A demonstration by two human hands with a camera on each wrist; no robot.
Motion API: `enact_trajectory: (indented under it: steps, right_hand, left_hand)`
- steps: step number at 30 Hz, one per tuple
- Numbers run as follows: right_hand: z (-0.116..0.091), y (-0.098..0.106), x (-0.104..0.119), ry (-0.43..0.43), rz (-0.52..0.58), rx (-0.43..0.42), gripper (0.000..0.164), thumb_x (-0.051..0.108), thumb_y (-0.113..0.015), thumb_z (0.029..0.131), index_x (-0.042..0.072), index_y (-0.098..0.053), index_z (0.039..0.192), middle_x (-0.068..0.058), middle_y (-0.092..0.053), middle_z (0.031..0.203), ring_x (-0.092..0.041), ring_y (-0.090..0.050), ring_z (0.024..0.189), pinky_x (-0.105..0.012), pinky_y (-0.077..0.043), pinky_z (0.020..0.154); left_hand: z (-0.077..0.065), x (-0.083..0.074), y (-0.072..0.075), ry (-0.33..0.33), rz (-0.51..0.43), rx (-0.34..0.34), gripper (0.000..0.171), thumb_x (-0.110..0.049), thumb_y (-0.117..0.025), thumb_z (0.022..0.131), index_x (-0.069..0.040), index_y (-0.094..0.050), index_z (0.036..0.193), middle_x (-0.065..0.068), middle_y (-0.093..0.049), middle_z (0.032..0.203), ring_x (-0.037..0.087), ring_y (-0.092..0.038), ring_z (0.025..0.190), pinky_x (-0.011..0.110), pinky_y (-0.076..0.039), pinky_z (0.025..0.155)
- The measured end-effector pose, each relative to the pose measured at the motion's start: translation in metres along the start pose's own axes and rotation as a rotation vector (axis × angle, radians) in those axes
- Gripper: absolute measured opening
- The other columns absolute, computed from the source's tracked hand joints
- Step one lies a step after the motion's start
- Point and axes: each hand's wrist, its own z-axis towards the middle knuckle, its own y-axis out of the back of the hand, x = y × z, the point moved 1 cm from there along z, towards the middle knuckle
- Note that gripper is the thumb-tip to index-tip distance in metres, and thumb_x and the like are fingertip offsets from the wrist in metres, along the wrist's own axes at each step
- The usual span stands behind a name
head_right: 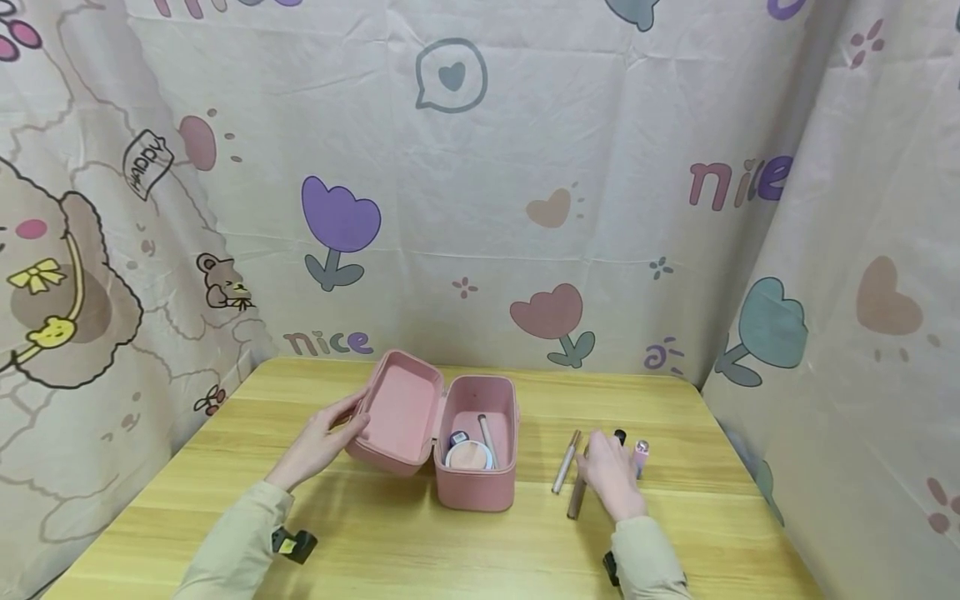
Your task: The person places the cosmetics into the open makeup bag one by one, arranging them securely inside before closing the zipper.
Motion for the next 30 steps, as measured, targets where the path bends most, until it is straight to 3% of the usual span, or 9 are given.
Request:
enact_trajectory:
  steps: [5, 12, 30]
  right_hand:
    - [-0.001, -0.002, -0.004, -0.023, 0.015, 0.036, 0.01, 0.008, -0.069, 0.086, -0.001, -0.064, 0.082, -0.003, -0.053, 0.054, -0.013, -0.049, 0.044, -0.024, -0.039, 0.046]
    - [0.003, -0.008, -0.005, -0.058, 0.065, 0.11, 0.024, 0.005, -0.067, 0.086, 0.006, -0.059, 0.063, -0.007, -0.061, 0.05, -0.018, -0.06, 0.043, -0.019, -0.04, 0.04]
    - [0.013, -0.022, -0.007, -0.078, 0.085, 0.126, 0.028, 0.003, -0.067, 0.084, 0.004, -0.061, 0.057, -0.008, -0.06, 0.045, -0.016, -0.057, 0.038, -0.021, -0.042, 0.04]
  left_hand:
    - [-0.001, -0.004, 0.002, 0.006, -0.002, 0.006, 0.056, -0.029, -0.054, 0.104, -0.006, -0.04, 0.153, 0.025, -0.045, 0.154, 0.047, -0.047, 0.138, 0.058, -0.041, 0.115]
    - [-0.002, -0.004, 0.002, -0.013, -0.003, 0.003, 0.055, -0.026, -0.054, 0.104, -0.003, -0.042, 0.152, 0.027, -0.046, 0.152, 0.047, -0.05, 0.136, 0.058, -0.042, 0.115]
    - [-0.002, -0.003, 0.002, -0.001, -0.005, 0.007, 0.056, -0.028, -0.054, 0.104, -0.005, -0.041, 0.153, 0.025, -0.046, 0.153, 0.047, -0.048, 0.137, 0.057, -0.041, 0.115]
